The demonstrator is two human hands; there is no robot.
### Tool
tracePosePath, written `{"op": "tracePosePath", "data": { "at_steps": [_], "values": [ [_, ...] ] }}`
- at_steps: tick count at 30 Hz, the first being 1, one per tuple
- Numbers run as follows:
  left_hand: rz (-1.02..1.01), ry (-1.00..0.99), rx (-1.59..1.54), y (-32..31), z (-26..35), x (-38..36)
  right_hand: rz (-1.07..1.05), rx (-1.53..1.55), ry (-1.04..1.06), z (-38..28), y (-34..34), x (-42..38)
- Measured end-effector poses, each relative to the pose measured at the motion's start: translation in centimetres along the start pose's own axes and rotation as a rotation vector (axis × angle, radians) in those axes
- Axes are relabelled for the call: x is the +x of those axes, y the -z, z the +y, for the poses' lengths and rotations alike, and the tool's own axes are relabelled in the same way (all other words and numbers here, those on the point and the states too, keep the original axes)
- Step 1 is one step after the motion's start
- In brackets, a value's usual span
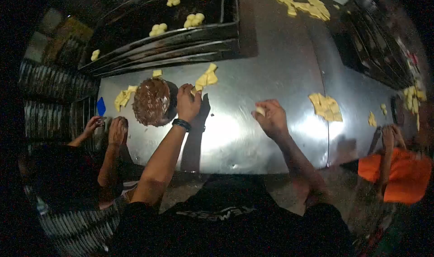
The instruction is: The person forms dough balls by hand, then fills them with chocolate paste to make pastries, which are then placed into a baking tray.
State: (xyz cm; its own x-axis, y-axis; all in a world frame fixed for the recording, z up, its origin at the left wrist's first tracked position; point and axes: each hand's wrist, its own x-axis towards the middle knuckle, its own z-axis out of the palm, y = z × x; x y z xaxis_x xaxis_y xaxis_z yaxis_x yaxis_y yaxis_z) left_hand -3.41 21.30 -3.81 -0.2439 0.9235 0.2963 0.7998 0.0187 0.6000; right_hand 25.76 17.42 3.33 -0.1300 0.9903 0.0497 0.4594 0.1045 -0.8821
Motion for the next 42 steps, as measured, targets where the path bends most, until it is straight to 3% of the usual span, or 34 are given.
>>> {"op": "tracePosePath", "data": {
  "at_steps": [3,5,7,9,11,12,13,15,17,20,22,24,28,29,31,32,33,35,36,37,38,39,40,42],
  "values": [
    [-0.108,0.046,0.173,-0.4,0.8,2.3,0.297,0.062,0.267,-0.9,-0.6,5.0],
    [-0.008,0.033,0.171,-1.1,0.5,2.5,0.26,-0.239,0.36,4.3,-1.4,6.6],
    [-0.11,0.245,-0.099,0.0,1.7,2.0,0.227,-0.611,0.435,6.6,-1.6,7.1],
    [-0.131,0.34,-0.265,1.4,1.7,0.0,0.216,-0.378,0.405,6.0,-1.5,6.3],
    [-0.091,0.487,-0.731,1.8,0.4,-3.3,0.166,-0.073,0.396,4.7,-2.2,5.2],
    [-0.096,0.577,-0.801,4.2,3.3,-3.8,0.032,0.266,0.543,7.4,-5.1,4.4],
    [-0.145,0.645,-0.936,5.1,3.5,-4.8,-0.313,0.252,-0.05,3.2,-5.2,3.1],
    [-0.096,0.549,-0.95,6.5,4.9,-6.1,-0.524,0.666,-0.233,-1.5,-8.8,0.7],
    [0.107,0.51,-0.928,7.4,5.6,-7.3,-0.565,0.887,-0.406,-5.3,-11.8,-1.2],
    [0.297,0.546,-0.879,8.9,4.5,-10.0,-0.53,0.926,-0.322,-6.2,-15.7,-4.0],
    [0.276,0.423,-0.724,11.2,3.5,-12.1,-0.575,0.896,-0.301,-7.7,-16.6,-5.4],
    [0.262,0.275,-0.548,14.0,2.3,-14.0,-0.762,0.958,-0.406,-9.2,-16.9,-6.3],
    [0.117,0.221,-0.738,16.4,-2.6,-17.8,-1.083,0.945,-0.624,-10.9,-19.1,-8.0],
    [0.151,0.159,-0.718,16.1,-3.6,-18.5,-1.156,0.931,-0.735,-12.4,-19.3,-8.7],
    [0.215,0.047,-0.671,16.5,-4.4,-19.2,-1.24,0.739,-0.703,-14.1,-20.3,-9.4],
    [0.071,0.057,-0.733,16.6,-5.2,-19.9,-1.34,0.768,-0.757,-14.0,-20.6,-9.1],
    [0.088,0.104,-0.77,16.5,-5.4,-20.3,-1.439,0.801,-0.814,-13.7,-20.8,-8.5],
    [0.113,0.193,-0.829,16.1,-5.9,-20.4,-1.366,0.808,-0.804,-13.8,-21.0,-7.5],
    [0.215,0.19,-0.763,15.7,-6.2,-20.2,-1.233,0.65,-0.752,-13.3,-21.5,-6.4],
    [0.219,0.258,-0.848,15.8,-6.3,-20.3,-1.21,0.379,-0.424,-15.9,-21.3,-4.6],
    [0.226,0.328,-0.931,16.1,-6.4,-20.5,-1.026,0.178,0.081,-14.5,-22.4,-2.5],
    [0.237,0.4,-1.009,16.4,-6.6,-20.7,-0.72,-0.29,0.515,-16.3,-22.4,-0.8],
    [0.207,0.456,-1.02,17.7,-6.5,-20.9,-0.61,-0.56,0.652,-17.8,-22.5,0.9],
    [0.215,0.477,-0.945,18.3,-7.1,-22.0,-0.484,-0.625,0.883,-16.2,-24.4,4.9]
  ]
}}
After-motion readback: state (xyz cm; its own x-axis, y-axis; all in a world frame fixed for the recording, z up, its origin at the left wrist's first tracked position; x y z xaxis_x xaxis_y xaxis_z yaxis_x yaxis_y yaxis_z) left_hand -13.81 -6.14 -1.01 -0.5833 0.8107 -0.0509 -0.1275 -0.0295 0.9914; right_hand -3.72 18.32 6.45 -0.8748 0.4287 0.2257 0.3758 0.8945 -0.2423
